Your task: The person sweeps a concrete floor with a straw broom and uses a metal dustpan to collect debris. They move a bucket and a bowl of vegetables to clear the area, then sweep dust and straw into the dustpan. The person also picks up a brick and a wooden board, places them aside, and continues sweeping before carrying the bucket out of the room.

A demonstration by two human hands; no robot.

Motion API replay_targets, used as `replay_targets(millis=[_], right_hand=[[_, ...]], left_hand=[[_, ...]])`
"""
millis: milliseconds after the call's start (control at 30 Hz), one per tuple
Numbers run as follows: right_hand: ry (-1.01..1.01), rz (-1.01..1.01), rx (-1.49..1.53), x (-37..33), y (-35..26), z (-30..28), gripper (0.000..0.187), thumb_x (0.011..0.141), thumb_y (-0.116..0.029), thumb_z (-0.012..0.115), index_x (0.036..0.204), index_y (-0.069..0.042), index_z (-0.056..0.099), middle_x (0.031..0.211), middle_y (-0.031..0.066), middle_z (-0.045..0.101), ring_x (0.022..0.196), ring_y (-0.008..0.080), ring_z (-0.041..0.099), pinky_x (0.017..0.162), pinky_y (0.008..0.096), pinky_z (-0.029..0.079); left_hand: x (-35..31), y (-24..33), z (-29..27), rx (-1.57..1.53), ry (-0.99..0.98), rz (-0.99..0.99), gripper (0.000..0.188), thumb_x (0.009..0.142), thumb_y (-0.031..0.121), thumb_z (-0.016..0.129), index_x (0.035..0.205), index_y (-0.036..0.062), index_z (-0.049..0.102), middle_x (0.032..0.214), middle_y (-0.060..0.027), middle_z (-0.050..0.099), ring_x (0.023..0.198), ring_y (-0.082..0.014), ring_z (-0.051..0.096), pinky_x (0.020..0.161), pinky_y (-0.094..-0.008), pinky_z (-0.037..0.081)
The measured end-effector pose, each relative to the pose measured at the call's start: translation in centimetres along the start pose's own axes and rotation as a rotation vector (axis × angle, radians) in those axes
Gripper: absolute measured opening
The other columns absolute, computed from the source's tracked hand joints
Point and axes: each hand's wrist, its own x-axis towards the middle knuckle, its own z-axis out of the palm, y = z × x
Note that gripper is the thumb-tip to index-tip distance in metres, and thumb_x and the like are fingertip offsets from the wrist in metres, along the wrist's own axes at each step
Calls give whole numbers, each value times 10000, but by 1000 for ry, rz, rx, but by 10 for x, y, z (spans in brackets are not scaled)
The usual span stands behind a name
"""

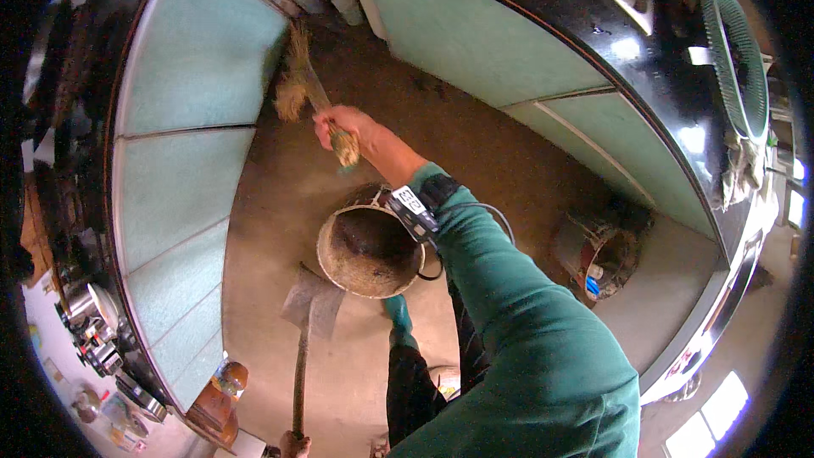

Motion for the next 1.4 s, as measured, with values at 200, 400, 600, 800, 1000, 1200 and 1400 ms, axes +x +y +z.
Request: replay_targets(millis=[200,400,600,800,1000,1200,1400], right_hand=[[-135,-30,602,-15,-61,-37,193,939,-128,508,811,-37,396,740,51,433,573,120,499,490,243,425],[84,-311,429,-92,17,55,150,897,-117,546,814,-15,474,709,54,485,549,122,496,481,238,428],[75,-109,350,-65,50,49,140,895,-54,509,760,-61,472,664,45,492,562,129,507,487,252,422],[-41,-172,631,-43,37,-28,136,914,-92,528,813,-42,452,711,59,498,579,117,501,462,241,417],[-56,-311,923,-237,107,-81,152,920,-121,560,892,-4,467,760,88,526,575,131,512,454,211,442],[60,-669,977,-403,265,-144,214,919,-136,579,947,46,471,758,65,491,488,61,445,405,170,397],[89,-1069,1041,-457,400,-115,183,934,-123,554,955,29,454,826,107,520,543,55,461,436,178,430]], left_hand=[[21,41,-45,162,7,-107,341,719,287,736,798,-26,627,728,-205,668,709,-373,675,625,-453,539],[8,101,-107,264,89,-184,414,737,239,729,1009,-33,574,941,-205,676,908,-370,662,801,-441,537],[23,82,-100,533,146,-120,431,793,255,651,1088,-18,497,913,-181,662,889,-333,663,755,-445,533],[39,31,-95,490,275,228,216,778,168,590,915,4,566,742,-167,612,711,-342,628,627,-470,494],[39,75,-138,379,40,100,291,738,221,651,863,-40,615,824,-243,661,814,-403,661,632,-465,535],[48,80,-170,562,94,-7,325,689,155,698,890,-84,610,885,-280,661,857,-399,667,726,-455,554],[82,39,-185,648,104,14,366,698,179,663,962,-72,619,949,-278,659,918,-401,657,799,-438,537]])
